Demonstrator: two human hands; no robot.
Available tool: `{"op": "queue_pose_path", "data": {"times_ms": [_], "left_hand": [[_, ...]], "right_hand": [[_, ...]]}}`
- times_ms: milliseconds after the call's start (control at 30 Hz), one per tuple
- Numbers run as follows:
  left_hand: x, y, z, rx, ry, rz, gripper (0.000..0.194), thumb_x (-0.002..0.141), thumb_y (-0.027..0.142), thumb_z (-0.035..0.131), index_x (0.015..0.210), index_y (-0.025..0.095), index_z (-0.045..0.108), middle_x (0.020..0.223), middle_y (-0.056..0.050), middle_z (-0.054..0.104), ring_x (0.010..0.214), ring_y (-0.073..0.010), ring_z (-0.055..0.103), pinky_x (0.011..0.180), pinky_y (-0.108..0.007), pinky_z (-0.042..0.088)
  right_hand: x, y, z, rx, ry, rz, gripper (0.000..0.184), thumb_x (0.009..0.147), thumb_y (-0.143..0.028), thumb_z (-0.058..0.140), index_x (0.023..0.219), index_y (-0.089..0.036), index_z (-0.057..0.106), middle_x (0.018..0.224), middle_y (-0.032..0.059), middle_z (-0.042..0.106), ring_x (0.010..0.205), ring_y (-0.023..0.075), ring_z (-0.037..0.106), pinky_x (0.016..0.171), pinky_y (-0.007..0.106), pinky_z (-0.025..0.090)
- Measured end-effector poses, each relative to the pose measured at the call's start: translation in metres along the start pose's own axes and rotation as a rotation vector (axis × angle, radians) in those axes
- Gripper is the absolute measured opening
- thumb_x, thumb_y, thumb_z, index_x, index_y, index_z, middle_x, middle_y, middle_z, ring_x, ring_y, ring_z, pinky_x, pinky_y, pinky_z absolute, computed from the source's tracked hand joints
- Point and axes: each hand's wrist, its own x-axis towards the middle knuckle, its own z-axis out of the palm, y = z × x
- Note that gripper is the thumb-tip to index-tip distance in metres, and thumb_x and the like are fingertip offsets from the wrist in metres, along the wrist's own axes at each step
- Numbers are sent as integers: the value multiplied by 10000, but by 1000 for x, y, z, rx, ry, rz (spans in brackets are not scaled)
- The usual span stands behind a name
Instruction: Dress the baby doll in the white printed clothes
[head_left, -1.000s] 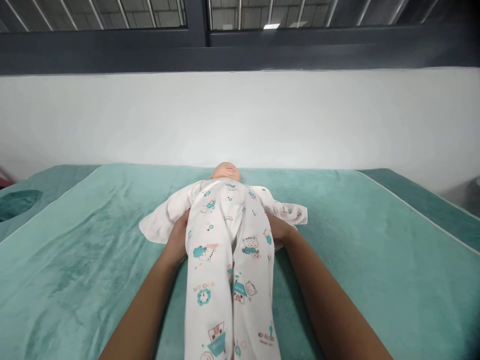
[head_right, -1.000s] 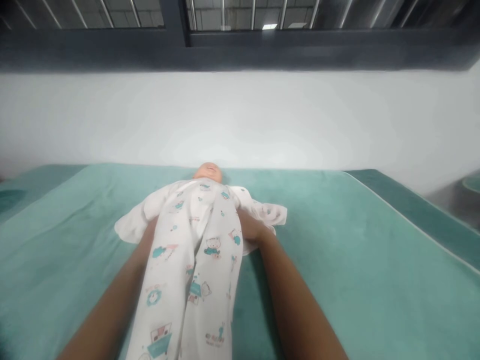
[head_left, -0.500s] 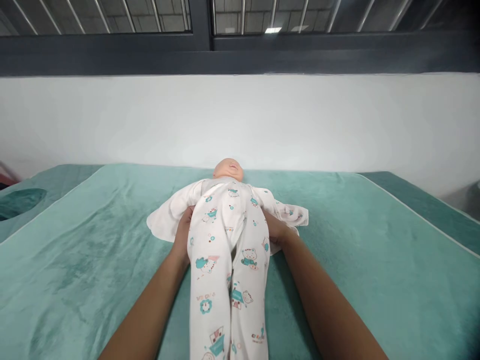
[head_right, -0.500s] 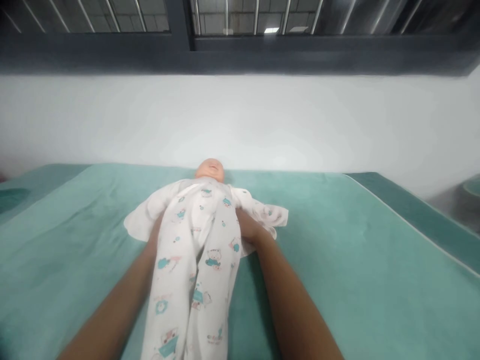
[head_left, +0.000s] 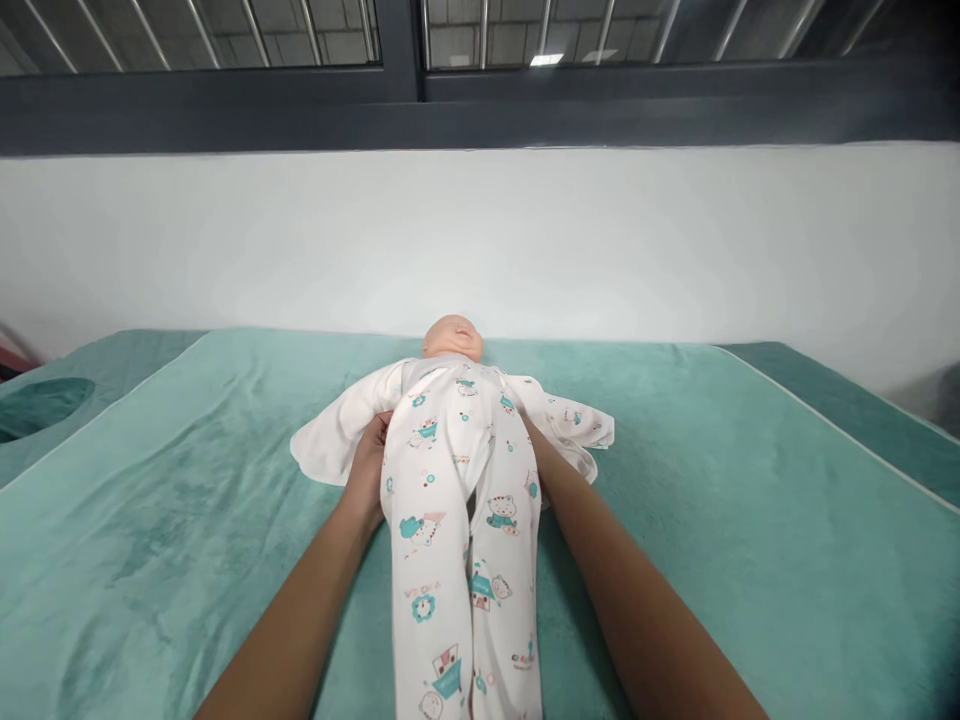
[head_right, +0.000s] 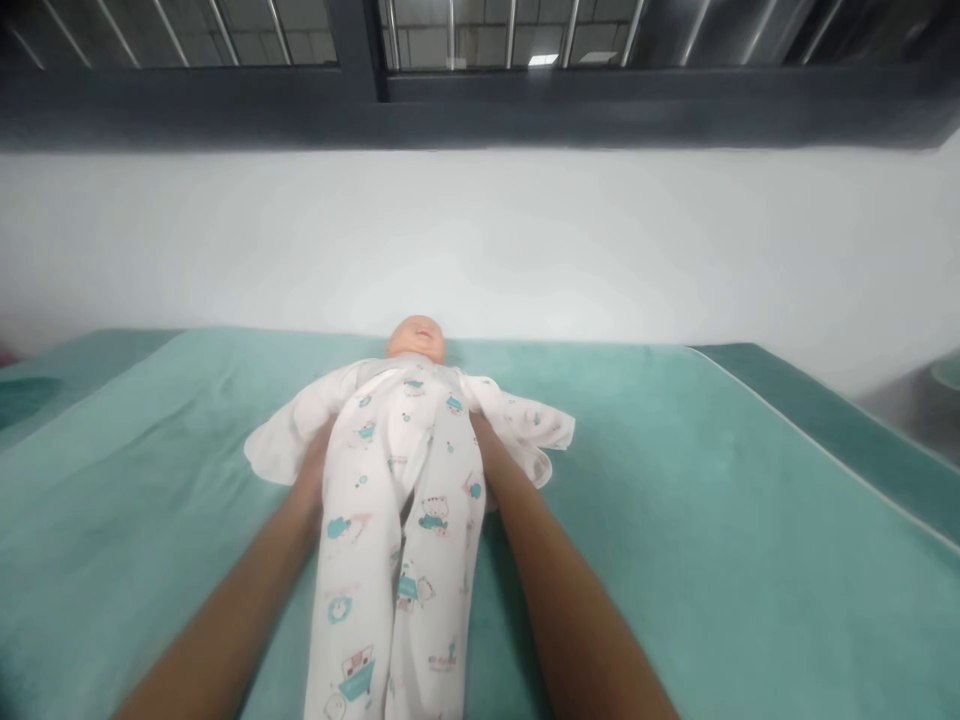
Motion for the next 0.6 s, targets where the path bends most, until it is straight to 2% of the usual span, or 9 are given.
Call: {"op": "queue_pose_path", "data": {"times_ms": [167, 267, 333, 400, 467, 533, 600], "left_hand": [[6, -9, -6, 49, -8, 53, 256, 677, 296, 638, 897, 169, 669, 969, -91, 733, 981, -311, 662, 778, -435, 566], [12, -14, -11, 112, -41, 133, 334, 644, 310, 632, 944, 164, 657, 1025, -77, 725, 1038, -301, 638, 826, -399, 550], [17, -18, -15, 224, -62, 188, 382, 662, 323, 623, 1007, 162, 649, 1075, -76, 717, 1084, -300, 618, 862, -395, 538], [19, -23, -20, 432, -91, 288, 364, 722, 325, 589, 1040, 157, 649, 1088, -90, 713, 1070, -307, 621, 886, -428, 524], [18, -29, -24, 612, -114, 394, 305, 768, 291, 561, 1018, 153, 667, 1076, -105, 713, 1055, -321, 621, 934, -474, 490], [9, -35, -28, 706, -158, 502, 265, 796, 253, 545, 999, 156, 686, 1088, -113, 708, 1082, -329, 606, 985, -496, 453], [-5, -39, -33, 746, -215, 585, 286, 820, 245, 543, 1053, 172, 692, 1141, -109, 694, 1137, -325, 577, 1014, -495, 435]], "right_hand": [[-6, -16, -5, 51, -64, -4, 259, 780, -440, 614, 876, -222, 716, 898, 62, 724, 917, 260, 655, 880, 384, 529], [-11, -26, -14, 80, -164, -19, 222, 811, -346, 572, 905, -210, 720, 900, 50, 725, 910, 232, 646, 876, 354, 515], [-13, -29, -17, 61, -183, 5, 220, 814, -289, 539, 900, -188, 714, 892, 50, 722, 891, 231, 639, 848, 363, 509], [-15, -30, -17, 10, -132, 51, 213, 799, -252, 531, 906, -176, 698, 892, 47, 715, 889, 236, 630, 821, 370, 504], [-22, -30, -13, -43, -12, 100, 218, 783, -233, 543, 949, -173, 671, 889, 43, 702, 882, 231, 621, 806, 369, 501], [-35, -31, -9, -70, 109, 128, 245, 781, -220, 547, 1001, -171, 643, 908, 44, 686, 874, 215, 614, 806, 359, 501], [-55, -35, -7, -87, 153, 93, 243, 794, -203, 541, 1011, -172, 645, 973, 58, 668, 911, 210, 605, 833, 358, 497]]}}
